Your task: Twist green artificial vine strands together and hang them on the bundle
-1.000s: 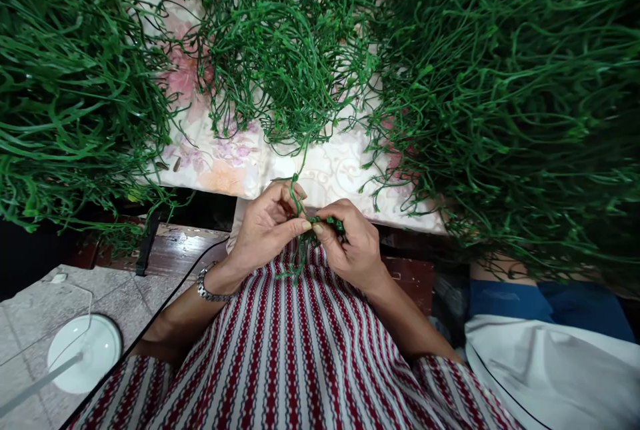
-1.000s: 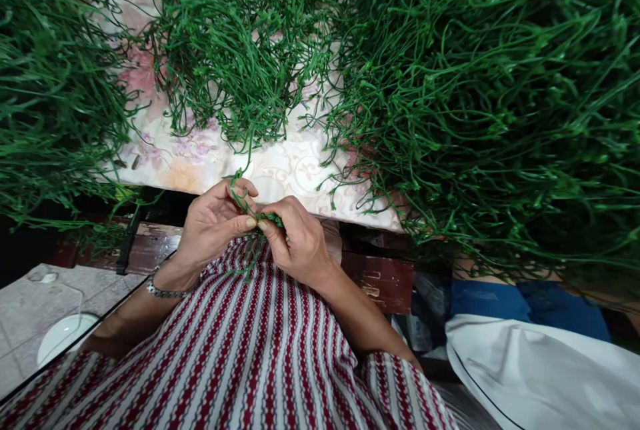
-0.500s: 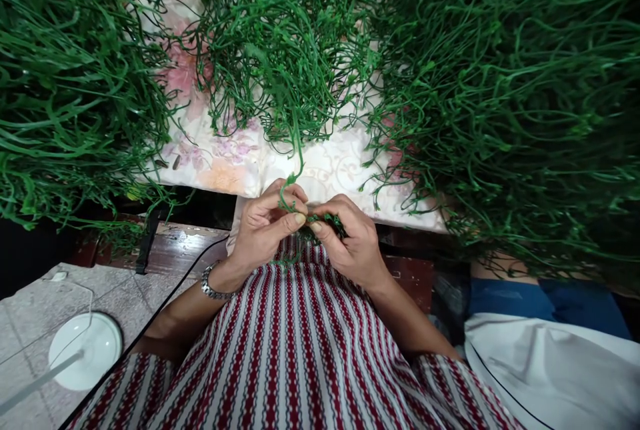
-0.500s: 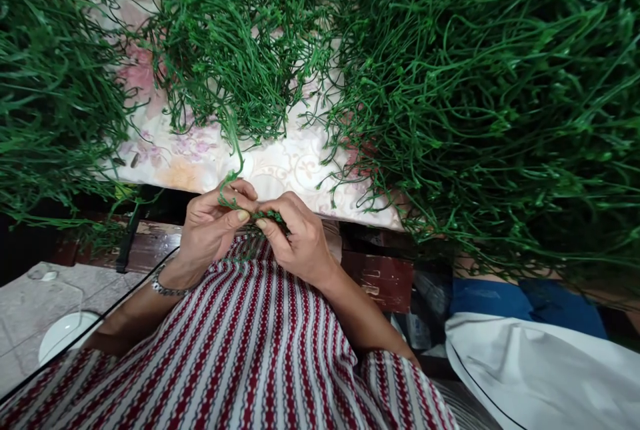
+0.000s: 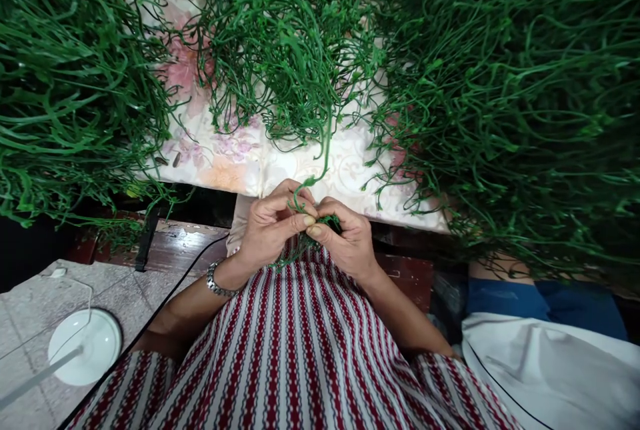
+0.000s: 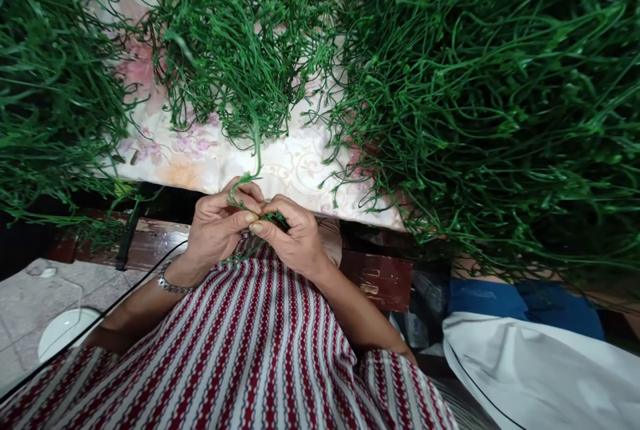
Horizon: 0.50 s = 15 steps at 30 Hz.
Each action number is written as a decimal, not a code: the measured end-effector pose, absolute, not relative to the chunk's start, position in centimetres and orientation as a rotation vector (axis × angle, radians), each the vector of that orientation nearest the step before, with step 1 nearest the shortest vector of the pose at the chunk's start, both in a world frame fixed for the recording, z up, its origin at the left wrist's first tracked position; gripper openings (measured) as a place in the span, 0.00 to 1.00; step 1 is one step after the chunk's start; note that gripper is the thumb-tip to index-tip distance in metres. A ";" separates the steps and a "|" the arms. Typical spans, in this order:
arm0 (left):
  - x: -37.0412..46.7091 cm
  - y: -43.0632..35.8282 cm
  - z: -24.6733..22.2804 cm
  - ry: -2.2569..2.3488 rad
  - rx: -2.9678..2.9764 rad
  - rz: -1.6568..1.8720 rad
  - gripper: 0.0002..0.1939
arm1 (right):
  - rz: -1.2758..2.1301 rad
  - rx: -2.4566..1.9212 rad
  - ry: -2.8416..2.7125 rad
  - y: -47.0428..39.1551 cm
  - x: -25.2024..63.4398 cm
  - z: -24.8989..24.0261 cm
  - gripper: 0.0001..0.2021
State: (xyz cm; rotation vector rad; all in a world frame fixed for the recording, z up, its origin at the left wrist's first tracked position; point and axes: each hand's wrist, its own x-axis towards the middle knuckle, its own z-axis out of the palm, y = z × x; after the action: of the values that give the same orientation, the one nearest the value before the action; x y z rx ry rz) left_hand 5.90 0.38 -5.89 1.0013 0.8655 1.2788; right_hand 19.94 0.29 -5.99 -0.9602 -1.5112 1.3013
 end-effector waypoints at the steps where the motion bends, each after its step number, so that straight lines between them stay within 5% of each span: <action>1: 5.9 0.4 -5.7 0.844 0.945 1.282 0.03 | 1.343 -0.934 -1.529 0.4 20.1 -5.8 0.07; 15: 5.7 0.5 -4.1 0.661 0.559 1.160 0.07 | 1.569 -0.783 -1.625 1.0 20.6 -5.8 0.17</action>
State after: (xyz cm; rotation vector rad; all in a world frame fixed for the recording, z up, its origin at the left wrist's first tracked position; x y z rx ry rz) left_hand 5.72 0.54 -4.11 0.5592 0.6609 1.1596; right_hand 20.55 0.96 -5.85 -0.7830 -1.6245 1.5686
